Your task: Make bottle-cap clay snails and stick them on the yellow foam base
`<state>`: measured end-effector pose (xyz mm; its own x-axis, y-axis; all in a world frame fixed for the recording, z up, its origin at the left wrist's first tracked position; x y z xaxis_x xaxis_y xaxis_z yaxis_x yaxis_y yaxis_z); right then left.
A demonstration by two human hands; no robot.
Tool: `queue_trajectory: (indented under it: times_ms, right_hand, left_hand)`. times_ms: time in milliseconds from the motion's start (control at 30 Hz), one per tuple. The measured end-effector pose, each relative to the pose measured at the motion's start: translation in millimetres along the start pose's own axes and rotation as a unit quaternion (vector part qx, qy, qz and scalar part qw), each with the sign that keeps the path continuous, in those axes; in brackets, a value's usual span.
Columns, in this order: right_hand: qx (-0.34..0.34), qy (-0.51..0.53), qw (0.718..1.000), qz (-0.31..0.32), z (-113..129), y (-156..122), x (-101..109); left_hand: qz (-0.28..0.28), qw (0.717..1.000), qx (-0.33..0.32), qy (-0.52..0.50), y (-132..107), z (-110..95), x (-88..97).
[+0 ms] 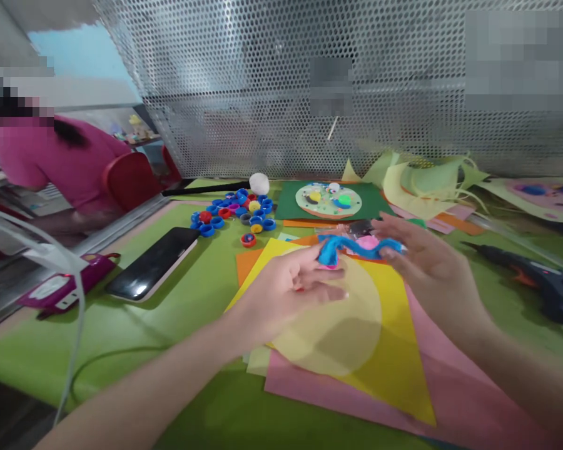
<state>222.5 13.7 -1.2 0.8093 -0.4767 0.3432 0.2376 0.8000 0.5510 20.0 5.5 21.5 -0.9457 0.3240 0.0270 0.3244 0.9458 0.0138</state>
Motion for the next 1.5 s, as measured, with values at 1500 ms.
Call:
queue_trajectory:
  times_ms: [1500]
  right_hand:
    - [0.188,0.022,0.974,0.129,22,-26,-6]
  left_hand:
    - [-0.01,0.995,0.003,0.099,-6,10,-10.4]
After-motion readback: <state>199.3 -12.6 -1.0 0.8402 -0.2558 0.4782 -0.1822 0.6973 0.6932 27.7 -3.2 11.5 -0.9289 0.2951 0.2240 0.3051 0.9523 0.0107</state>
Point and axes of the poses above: each hand's wrist, its own y-axis towards the middle knuckle, its own x-axis out of the back of the hand, z = x × y, the point moved 1 cm from there along y, towards the middle knuckle, and after that the axes turned 13 degrees about -z, right-handed, at the moved point
